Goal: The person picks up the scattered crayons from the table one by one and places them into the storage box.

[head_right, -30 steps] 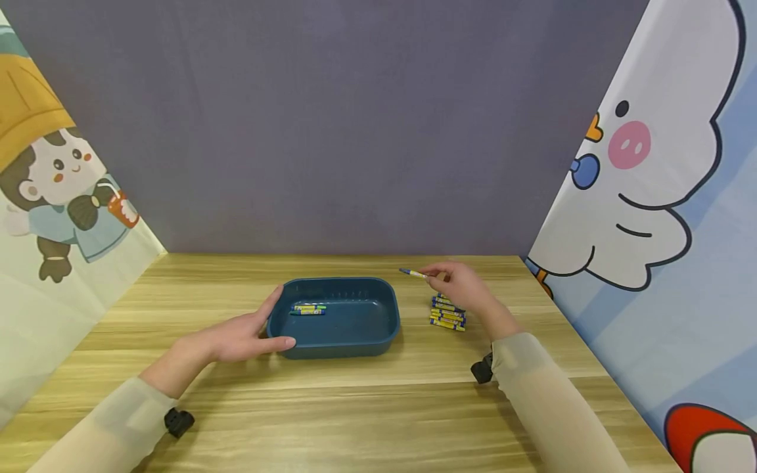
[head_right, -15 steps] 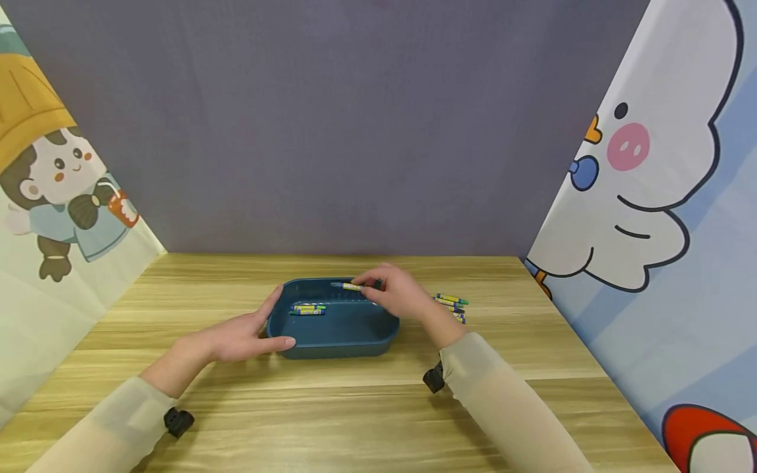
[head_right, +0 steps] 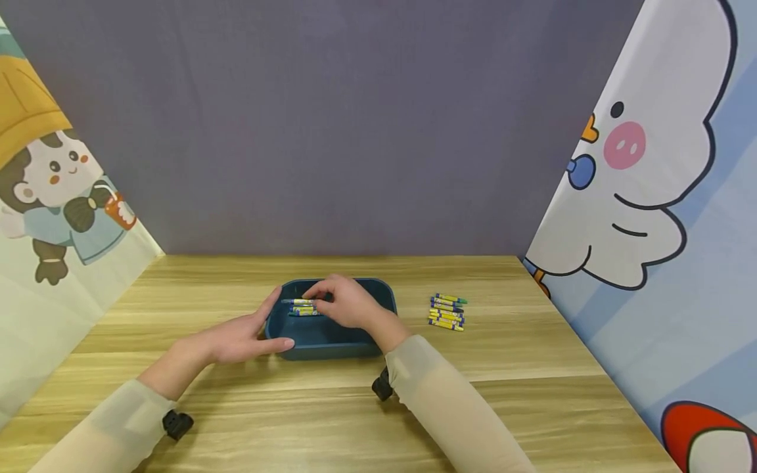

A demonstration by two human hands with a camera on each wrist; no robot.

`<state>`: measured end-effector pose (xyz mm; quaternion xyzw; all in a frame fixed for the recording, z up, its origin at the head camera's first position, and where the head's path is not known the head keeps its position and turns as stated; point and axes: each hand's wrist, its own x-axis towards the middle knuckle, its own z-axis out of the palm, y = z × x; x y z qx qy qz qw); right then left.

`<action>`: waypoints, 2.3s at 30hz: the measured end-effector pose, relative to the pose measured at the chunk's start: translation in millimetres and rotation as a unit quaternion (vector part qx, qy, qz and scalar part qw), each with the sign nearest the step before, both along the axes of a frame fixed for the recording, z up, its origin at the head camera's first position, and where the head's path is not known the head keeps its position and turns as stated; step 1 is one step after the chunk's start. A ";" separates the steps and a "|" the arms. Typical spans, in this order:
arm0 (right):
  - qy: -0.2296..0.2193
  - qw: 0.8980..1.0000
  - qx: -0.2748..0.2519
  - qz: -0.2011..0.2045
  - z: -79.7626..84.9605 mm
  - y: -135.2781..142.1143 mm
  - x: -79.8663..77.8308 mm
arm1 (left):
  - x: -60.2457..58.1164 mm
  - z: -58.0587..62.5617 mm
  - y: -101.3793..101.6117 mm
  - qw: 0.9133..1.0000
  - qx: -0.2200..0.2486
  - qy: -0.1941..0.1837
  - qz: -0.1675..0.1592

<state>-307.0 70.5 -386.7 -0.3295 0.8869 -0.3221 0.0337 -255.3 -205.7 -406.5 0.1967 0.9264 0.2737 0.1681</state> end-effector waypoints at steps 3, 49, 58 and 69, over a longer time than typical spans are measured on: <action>0.000 1.000 0.002 -0.005 -8.2 -10.3 -2.2 | 0.0 0.0 -0.2 1.000 -0.001 -0.004 -0.001; 0.031 0.984 0.156 -0.083 -32.4 -23.2 -7.1 | -1.1 -2.0 -0.8 1.000 -0.003 -0.009 0.006; 0.035 0.987 0.137 -0.083 -31.2 -24.6 -6.6 | -0.5 -1.2 -2.1 1.000 -0.005 -0.015 0.009; 0.051 0.997 0.021 -0.051 1.4 8.9 -0.2 | -0.5 -1.6 -1.0 1.000 0.008 -0.005 0.004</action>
